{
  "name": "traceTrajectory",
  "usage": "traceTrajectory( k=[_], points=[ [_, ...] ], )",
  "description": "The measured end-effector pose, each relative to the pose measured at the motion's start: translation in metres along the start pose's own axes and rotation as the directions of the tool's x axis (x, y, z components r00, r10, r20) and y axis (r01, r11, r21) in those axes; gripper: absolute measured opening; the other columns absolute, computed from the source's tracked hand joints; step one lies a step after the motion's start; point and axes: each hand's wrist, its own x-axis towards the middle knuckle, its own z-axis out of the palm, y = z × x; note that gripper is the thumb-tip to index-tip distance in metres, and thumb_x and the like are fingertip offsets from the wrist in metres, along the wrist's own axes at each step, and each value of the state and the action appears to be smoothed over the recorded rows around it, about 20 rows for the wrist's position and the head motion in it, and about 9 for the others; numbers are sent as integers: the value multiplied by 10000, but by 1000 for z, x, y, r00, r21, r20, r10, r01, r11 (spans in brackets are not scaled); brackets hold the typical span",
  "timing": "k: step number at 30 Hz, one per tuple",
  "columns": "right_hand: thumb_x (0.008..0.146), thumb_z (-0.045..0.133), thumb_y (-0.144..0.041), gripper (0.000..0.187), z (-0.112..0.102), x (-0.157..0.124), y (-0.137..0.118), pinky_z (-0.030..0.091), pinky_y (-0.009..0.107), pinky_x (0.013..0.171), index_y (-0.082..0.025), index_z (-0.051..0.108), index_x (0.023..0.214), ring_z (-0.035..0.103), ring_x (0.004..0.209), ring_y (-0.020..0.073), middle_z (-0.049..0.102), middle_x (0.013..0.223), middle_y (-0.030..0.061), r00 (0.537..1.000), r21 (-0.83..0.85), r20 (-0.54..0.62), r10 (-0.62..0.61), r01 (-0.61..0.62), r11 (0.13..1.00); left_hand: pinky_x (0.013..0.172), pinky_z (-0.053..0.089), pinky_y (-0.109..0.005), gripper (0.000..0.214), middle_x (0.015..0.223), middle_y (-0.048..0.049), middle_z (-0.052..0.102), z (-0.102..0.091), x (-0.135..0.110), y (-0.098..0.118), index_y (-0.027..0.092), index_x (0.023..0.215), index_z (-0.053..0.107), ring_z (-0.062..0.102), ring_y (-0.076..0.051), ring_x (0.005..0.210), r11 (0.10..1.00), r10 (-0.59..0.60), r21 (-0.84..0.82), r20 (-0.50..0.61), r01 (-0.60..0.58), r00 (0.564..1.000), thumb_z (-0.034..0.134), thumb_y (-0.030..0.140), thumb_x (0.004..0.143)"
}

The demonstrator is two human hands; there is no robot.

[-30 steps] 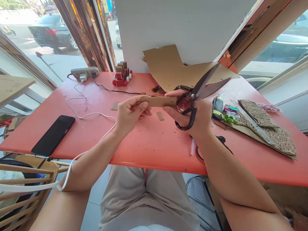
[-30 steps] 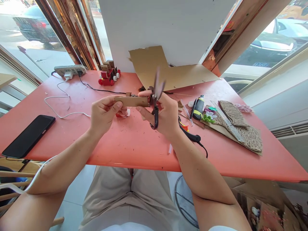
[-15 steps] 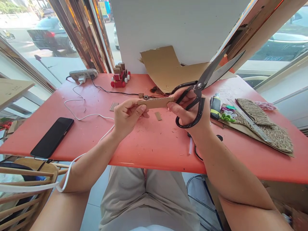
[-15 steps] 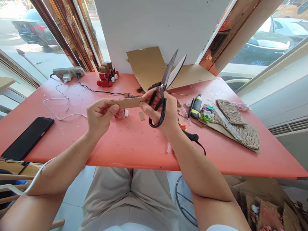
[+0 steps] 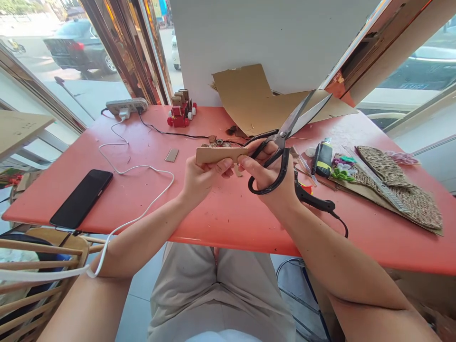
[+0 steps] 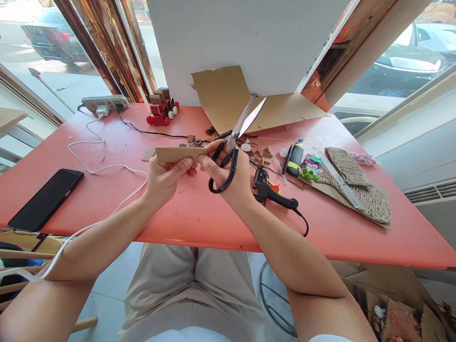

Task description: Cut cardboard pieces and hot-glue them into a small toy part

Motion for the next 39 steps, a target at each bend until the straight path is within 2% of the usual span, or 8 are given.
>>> traceTrajectory(
  k=[4,6,10,14,20,24,31,39],
  points=[
    [736,954,-701,552,2,0,1,645,353,663,-274,646,902,759,679,201,706,771,-33,998,29,39,46,-47,998,480,569,-289,516,617,-17,723,0,1,-3,191,737,783,670,-148,515,999,-4,-44,-55,1,998,998,658,695],
    [736,836,-910,690,0,2,2,577,326,581,-265,625,862,753,661,205,701,751,-15,989,31,138,58,-62,998,470,542,-266,503,583,5,680,-1,5,-1,197,680,735,630,-120,487,998,-6,-69,-100,-1,995,999,624,706],
    [706,585,-1116,852,-3,4,1,533,342,579,-268,551,780,699,671,216,622,714,4,915,-45,386,119,-111,993,398,429,-232,564,540,28,618,-2,15,4,214,588,633,532,-82,433,995,-39,-99,-184,21,982,1006,630,665],
    [722,477,-1149,880,0,-1,0,500,342,584,-271,519,756,662,666,211,596,712,7,863,-122,475,172,-129,984,374,385,-226,578,540,32,599,3,26,5,226,577,581,503,-75,431,992,-71,-120,-212,46,975,988,624,677],
    [663,380,-1201,972,3,1,-3,492,336,561,-257,566,802,611,611,187,634,712,28,866,-155,453,212,-158,975,383,390,-216,432,513,56,571,34,30,6,208,572,577,500,-75,403,979,-159,-168,-264,117,951,919,351,795],
    [655,331,-1208,1017,-1,7,-4,482,327,541,-239,576,843,602,583,169,624,725,29,879,-191,397,265,-204,960,364,362,-213,459,462,85,491,51,33,12,212,525,513,447,-68,358,970,-202,-188,-293,151,935,853,196,831],
    [882,552,-984,734,-5,10,-9,429,300,526,-255,525,805,580,555,149,561,673,-28,895,-212,324,307,-248,945,365,320,-202,465,470,92,477,64,38,18,201,501,505,392,-46,344,971,-191,-203,-345,126,919,755,86,876],
    [989,528,-831,637,-5,11,-13,410,311,530,-277,473,681,542,553,185,527,608,-1,946,-279,221,237,-172,945,479,381,-162,471,468,90,489,73,49,14,189,487,500,448,-38,434,979,-126,-202,-439,39,890,676,-23,870]
  ],
)
